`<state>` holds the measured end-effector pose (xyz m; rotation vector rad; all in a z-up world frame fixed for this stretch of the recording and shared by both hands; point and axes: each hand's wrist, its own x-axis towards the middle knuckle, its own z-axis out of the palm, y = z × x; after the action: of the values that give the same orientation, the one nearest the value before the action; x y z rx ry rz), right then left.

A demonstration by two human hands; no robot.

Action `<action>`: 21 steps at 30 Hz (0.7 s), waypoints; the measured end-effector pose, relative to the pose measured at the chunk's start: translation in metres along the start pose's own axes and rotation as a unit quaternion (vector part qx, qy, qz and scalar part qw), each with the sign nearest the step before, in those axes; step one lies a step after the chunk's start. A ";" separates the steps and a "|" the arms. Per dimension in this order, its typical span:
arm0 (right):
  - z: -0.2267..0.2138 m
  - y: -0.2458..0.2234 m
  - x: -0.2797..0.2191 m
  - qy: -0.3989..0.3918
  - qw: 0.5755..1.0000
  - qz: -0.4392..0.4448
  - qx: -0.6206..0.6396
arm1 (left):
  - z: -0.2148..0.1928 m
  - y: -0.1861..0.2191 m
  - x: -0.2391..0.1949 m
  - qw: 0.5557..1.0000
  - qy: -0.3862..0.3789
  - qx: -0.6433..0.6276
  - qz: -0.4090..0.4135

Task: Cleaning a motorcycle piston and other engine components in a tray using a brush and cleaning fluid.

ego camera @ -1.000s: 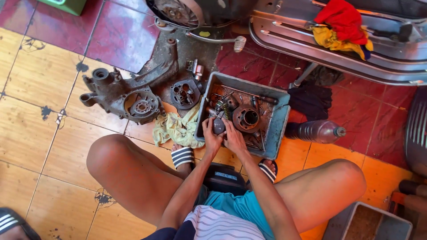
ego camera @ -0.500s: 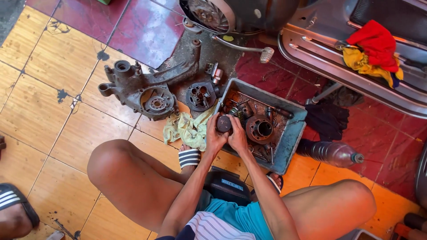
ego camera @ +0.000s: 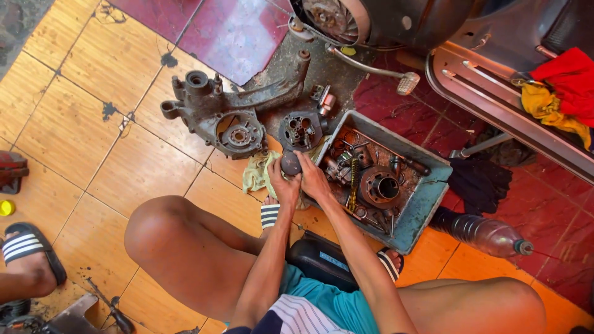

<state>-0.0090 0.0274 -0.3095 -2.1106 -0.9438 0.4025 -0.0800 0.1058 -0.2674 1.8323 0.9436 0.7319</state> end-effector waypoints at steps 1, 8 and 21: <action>0.011 0.003 0.002 -0.004 1.000 0.003 0.001 | -0.004 -0.009 0.001 1.000 -0.001 0.002 -0.004; 0.031 -0.001 0.023 -0.139 0.985 0.078 -0.070 | -0.010 -0.056 0.026 0.999 -0.045 -0.008 -0.001; 0.043 0.005 0.026 -0.109 0.977 0.098 -0.153 | -0.008 -0.095 0.038 0.986 -0.156 -0.048 -0.046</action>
<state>-0.0123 0.0670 -0.3407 -2.4916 -0.9725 0.6330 -0.0944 0.1683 -0.3469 1.7437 0.7683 0.4102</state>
